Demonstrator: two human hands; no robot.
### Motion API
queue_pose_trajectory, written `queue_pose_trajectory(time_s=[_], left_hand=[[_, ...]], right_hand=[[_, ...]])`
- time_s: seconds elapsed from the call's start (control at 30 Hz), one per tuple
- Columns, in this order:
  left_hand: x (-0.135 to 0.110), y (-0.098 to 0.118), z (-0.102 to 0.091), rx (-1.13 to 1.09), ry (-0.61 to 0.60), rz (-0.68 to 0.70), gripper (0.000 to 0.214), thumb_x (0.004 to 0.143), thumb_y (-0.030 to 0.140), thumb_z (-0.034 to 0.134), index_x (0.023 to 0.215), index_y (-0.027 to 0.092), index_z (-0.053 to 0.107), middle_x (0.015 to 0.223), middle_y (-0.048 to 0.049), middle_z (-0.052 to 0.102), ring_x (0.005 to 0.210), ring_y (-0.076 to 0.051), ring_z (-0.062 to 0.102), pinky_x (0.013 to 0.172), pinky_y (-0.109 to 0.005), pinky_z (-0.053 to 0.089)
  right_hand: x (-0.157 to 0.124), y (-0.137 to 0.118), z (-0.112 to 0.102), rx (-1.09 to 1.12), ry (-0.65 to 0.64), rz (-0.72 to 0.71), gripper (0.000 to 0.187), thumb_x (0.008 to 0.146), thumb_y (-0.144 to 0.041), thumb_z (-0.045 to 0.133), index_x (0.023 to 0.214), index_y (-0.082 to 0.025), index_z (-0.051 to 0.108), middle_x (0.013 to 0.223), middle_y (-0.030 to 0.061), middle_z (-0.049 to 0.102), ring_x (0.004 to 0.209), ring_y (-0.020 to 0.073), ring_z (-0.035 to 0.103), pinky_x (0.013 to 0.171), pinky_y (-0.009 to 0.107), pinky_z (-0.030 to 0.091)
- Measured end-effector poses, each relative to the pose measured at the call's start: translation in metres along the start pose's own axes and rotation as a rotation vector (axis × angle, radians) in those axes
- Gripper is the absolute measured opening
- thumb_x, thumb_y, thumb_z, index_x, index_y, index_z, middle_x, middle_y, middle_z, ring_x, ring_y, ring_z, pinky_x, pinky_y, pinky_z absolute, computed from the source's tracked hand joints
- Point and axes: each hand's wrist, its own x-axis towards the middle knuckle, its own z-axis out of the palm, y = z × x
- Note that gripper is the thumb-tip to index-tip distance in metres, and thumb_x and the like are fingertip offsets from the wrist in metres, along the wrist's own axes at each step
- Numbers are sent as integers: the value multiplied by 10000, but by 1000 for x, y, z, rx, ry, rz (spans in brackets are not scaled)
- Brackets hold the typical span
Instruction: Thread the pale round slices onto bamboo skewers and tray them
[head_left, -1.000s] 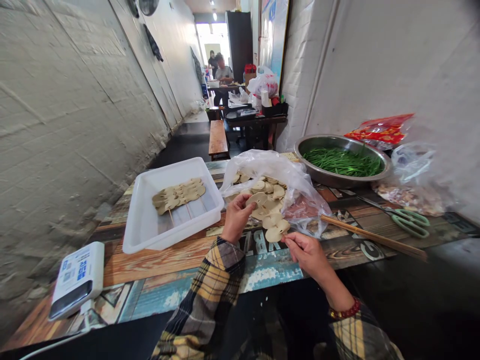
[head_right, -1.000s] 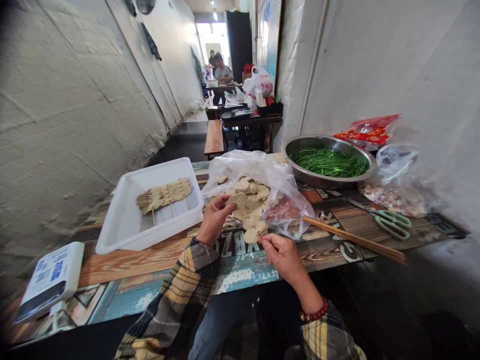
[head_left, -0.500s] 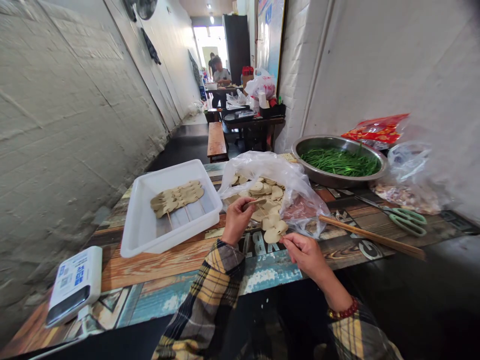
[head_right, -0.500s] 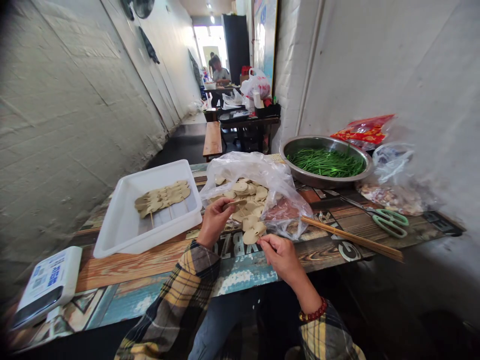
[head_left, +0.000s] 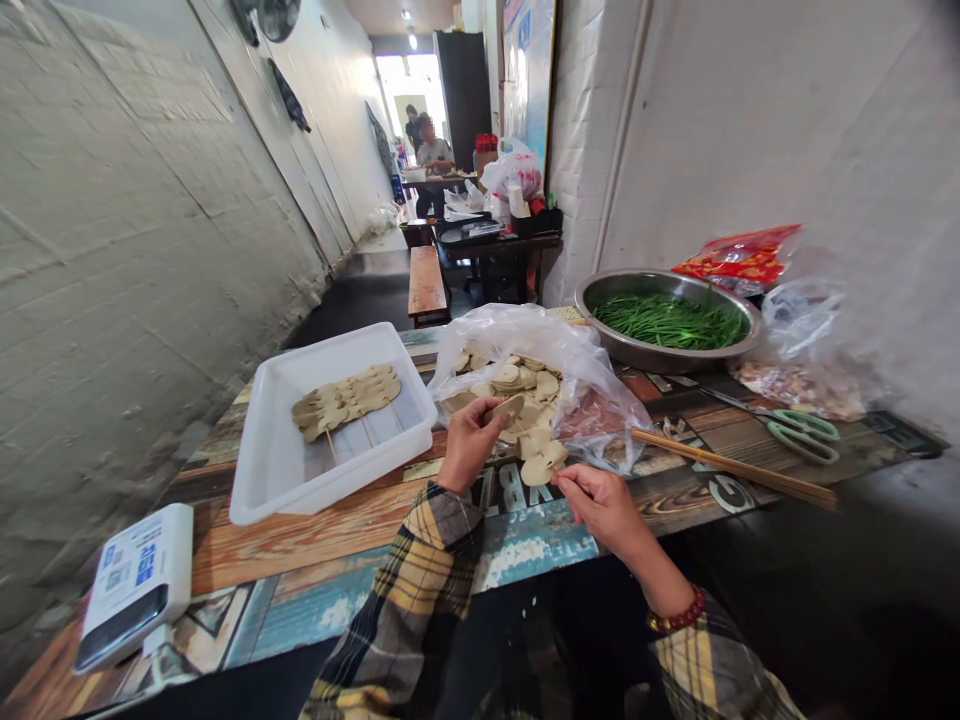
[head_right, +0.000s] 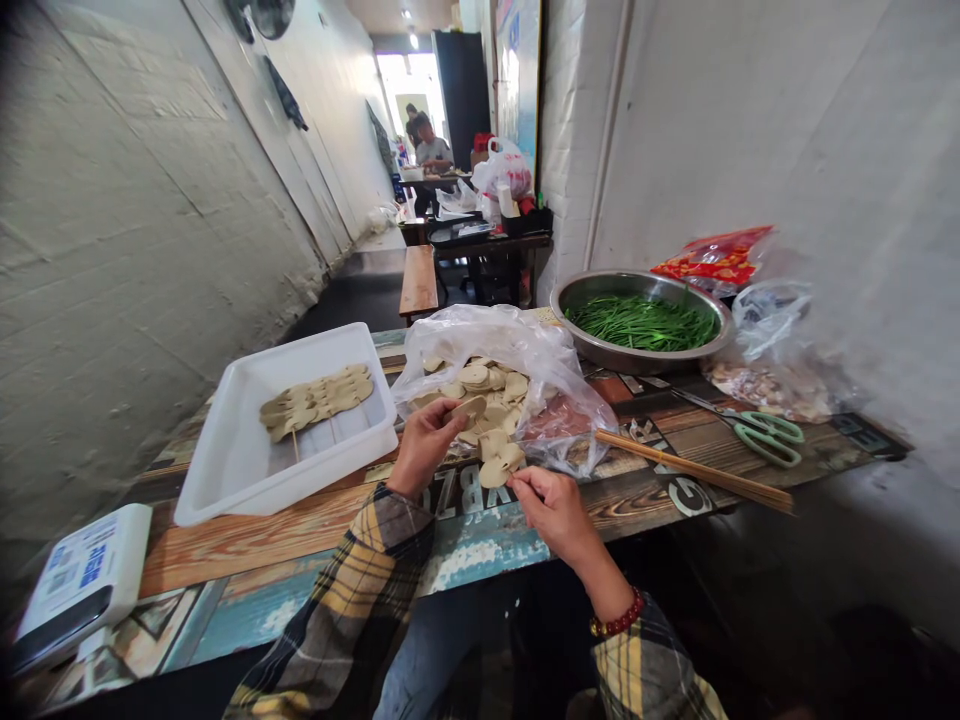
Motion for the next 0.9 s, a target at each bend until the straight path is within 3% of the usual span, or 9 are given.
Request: queue_pose_trajectory(time_s=[0.33, 0.53, 0.9], left_hand=[[-4, 8, 0, -237, -70, -114, 256, 622, 268, 784, 814, 144, 670, 715, 11, 625, 605, -79, 495, 559, -195, 370], [-5, 8, -1, -383, -53, -205, 309, 561, 277, 826, 784, 149, 655, 679, 26, 595, 556, -61, 458, 512, -189, 330], [-10, 11, -2, -464, -55, -289, 346, 568, 395, 822, 725, 134, 657, 655, 1, 587, 543, -67, 477, 486, -187, 329]], right_hand=[[-2, -2, -2, -30, 17, -23, 326, 910, -386, 473, 833, -144, 678, 448, -46, 483, 410, 113, 470, 462, 223, 360], [-5, 5, -2, -24, 16, -38, 328, 912, -394, 485, 877, -143, 694, 454, -39, 512, 406, 118, 485, 455, 227, 366], [-8, 11, 0, 14, 28, -49, 341, 899, -429, 512, 872, -147, 702, 464, -25, 527, 416, 133, 514, 454, 236, 398]])
